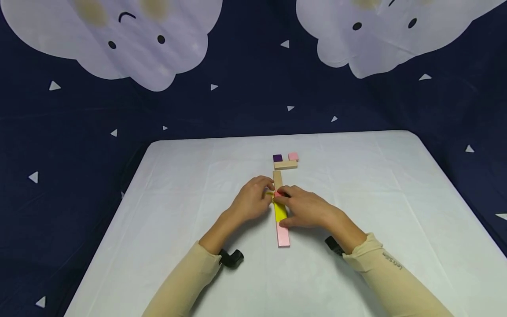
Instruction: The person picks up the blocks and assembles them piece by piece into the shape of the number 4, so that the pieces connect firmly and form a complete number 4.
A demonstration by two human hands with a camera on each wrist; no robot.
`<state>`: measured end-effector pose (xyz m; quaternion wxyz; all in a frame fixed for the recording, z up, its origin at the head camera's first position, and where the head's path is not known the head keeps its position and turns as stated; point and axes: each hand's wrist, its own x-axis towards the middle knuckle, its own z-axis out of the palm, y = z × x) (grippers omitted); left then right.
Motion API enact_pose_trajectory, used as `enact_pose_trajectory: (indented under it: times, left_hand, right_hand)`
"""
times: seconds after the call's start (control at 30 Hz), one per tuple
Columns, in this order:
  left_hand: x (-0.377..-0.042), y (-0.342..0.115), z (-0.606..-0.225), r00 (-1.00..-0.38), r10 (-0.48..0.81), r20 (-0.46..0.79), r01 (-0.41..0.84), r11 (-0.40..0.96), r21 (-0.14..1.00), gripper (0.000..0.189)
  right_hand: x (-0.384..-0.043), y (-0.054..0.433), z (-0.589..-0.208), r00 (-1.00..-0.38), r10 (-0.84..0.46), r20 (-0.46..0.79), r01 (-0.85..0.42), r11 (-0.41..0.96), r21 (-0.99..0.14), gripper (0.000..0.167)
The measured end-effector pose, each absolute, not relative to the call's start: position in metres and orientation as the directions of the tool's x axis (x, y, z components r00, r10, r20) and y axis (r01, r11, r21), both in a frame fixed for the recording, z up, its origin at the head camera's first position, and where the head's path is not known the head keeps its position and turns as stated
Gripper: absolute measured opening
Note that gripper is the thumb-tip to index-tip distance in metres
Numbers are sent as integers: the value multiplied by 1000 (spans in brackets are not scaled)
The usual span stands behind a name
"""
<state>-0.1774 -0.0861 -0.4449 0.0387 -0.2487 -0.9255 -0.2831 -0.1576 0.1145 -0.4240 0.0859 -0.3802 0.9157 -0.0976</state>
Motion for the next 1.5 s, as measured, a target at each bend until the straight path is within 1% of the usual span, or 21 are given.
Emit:
enact_pose_trajectory:
  times: [0.23, 0.4, 0.63, 0.9, 1.33, 1.5]
  left_hand:
    - [-196, -85, -443, -894, 400, 202, 443, 725, 527, 22]
    - [-208, -81, -443, -898, 400, 182, 435, 747, 504, 24]
    - [-223, -77, -444, -908, 379, 177, 415, 768, 488, 27]
    - [-237, -74, -447, -916, 372, 149, 397, 793, 462, 28]
    - [-257, -76, -448, -933, 320, 164, 359, 817, 451, 29]
    - [-262, -77, -446, -931, 332, 150, 364, 822, 439, 29]
  right_hand:
    - [-158, 115, -425, -699, -710, -85, -678, 696, -238, 68]
    - [-157, 114, -425, -703, -706, -82, -674, 699, -240, 68]
    - [-156, 113, -423, -716, -689, -110, -651, 717, -250, 68]
    - [-156, 113, -423, -719, -685, -120, -650, 723, -237, 68]
    - [-157, 113, -424, -726, -677, -121, -644, 731, -226, 69]
    - [-156, 112, -424, -729, -671, -134, -636, 737, -227, 70]
